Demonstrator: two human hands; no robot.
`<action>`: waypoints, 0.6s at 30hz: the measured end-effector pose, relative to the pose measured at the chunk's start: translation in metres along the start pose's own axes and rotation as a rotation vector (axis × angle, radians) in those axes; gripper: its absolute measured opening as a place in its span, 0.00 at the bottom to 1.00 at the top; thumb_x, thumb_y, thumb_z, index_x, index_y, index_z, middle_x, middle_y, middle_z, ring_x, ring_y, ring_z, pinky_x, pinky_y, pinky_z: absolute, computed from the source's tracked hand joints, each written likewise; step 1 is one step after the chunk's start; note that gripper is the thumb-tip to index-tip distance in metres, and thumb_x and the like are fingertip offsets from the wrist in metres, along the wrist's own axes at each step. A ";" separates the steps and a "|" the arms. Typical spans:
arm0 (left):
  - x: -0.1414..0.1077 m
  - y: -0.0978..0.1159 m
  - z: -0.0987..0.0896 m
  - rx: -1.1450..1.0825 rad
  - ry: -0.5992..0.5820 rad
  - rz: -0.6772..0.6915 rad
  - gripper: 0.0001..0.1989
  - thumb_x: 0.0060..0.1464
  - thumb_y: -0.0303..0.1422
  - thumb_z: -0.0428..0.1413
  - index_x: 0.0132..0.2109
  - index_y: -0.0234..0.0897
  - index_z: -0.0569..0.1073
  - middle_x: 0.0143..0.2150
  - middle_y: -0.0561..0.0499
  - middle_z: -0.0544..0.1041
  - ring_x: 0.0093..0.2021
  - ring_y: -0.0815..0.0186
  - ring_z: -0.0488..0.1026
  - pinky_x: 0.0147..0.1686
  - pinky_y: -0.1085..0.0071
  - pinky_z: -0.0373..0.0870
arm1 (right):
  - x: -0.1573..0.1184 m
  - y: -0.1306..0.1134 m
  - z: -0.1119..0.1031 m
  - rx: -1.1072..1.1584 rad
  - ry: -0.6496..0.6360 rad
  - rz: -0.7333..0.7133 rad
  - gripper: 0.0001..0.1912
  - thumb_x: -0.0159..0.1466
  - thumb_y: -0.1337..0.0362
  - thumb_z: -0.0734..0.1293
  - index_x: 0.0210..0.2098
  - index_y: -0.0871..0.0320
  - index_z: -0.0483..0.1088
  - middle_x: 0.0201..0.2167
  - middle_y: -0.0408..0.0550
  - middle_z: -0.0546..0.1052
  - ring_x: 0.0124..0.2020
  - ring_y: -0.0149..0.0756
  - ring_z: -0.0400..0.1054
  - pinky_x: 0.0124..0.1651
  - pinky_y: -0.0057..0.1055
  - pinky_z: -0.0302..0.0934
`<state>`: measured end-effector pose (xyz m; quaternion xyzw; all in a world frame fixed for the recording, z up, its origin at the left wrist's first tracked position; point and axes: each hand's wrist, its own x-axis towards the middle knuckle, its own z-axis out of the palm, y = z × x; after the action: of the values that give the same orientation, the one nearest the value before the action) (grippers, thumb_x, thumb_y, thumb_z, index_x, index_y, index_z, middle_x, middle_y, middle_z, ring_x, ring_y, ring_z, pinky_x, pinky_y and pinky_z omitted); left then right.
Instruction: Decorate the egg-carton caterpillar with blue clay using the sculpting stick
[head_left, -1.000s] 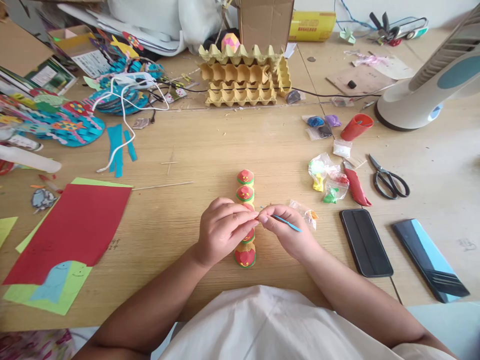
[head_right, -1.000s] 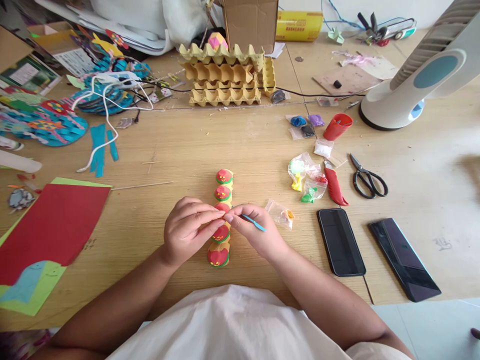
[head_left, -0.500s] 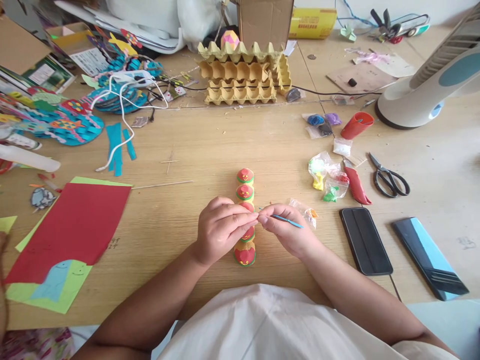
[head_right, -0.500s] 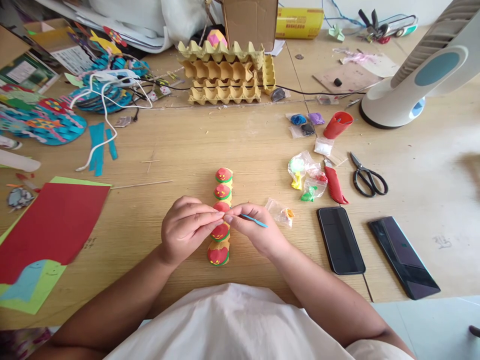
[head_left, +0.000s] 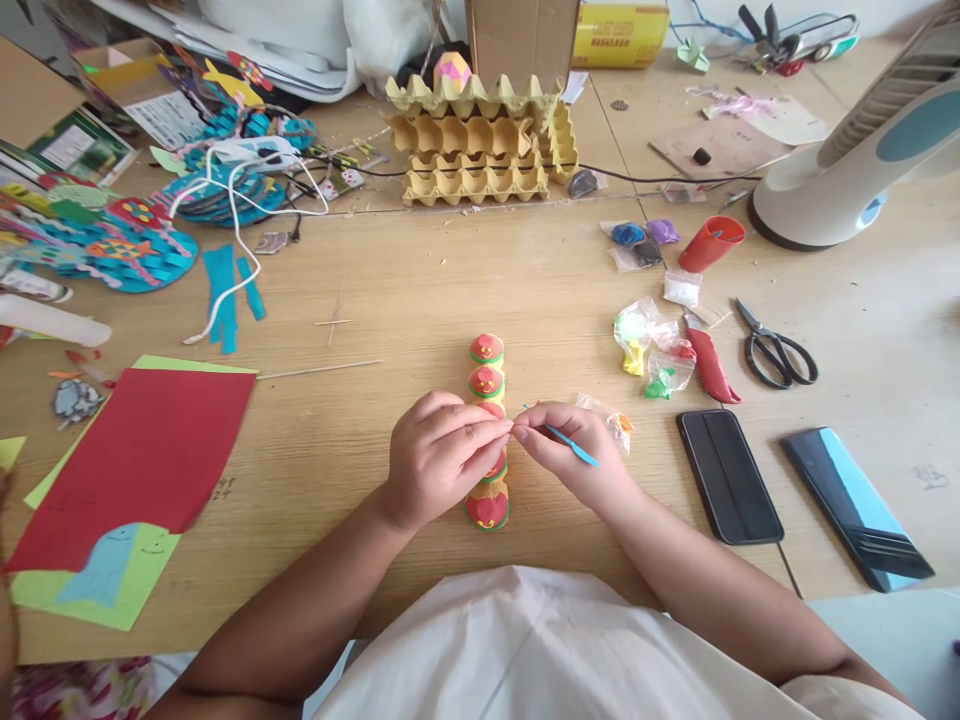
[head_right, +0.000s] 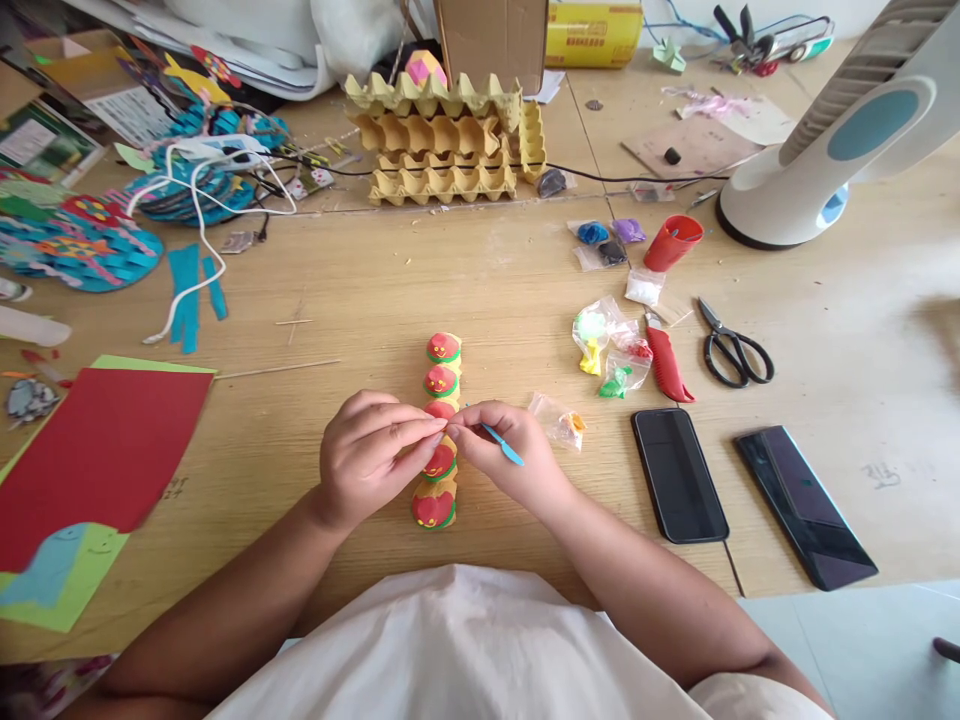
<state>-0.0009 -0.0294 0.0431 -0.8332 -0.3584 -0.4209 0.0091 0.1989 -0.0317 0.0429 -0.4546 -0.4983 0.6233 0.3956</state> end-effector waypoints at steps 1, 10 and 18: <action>0.000 0.000 0.000 0.007 -0.004 0.002 0.12 0.58 0.25 0.65 0.48 0.43 0.79 0.39 0.52 0.84 0.37 0.64 0.74 0.40 0.66 0.75 | 0.000 0.001 0.000 -0.018 0.003 -0.010 0.10 0.61 0.56 0.74 0.31 0.56 0.80 0.29 0.46 0.80 0.29 0.34 0.68 0.33 0.31 0.63; -0.002 0.000 0.001 0.031 -0.017 0.004 0.11 0.58 0.25 0.65 0.47 0.43 0.79 0.39 0.52 0.84 0.36 0.64 0.74 0.39 0.66 0.74 | -0.001 0.003 0.000 -0.042 0.009 -0.049 0.08 0.63 0.59 0.72 0.31 0.57 0.78 0.27 0.45 0.77 0.27 0.31 0.65 0.30 0.30 0.60; 0.000 0.003 0.001 -0.004 -0.006 0.012 0.12 0.55 0.23 0.66 0.46 0.39 0.79 0.38 0.50 0.84 0.36 0.63 0.74 0.40 0.66 0.74 | -0.003 0.005 0.002 -0.012 -0.005 -0.070 0.08 0.64 0.60 0.71 0.31 0.57 0.76 0.25 0.42 0.74 0.26 0.29 0.63 0.30 0.28 0.60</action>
<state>0.0016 -0.0313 0.0439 -0.8367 -0.3525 -0.4190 0.0089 0.1978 -0.0355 0.0385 -0.4376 -0.5188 0.6072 0.4130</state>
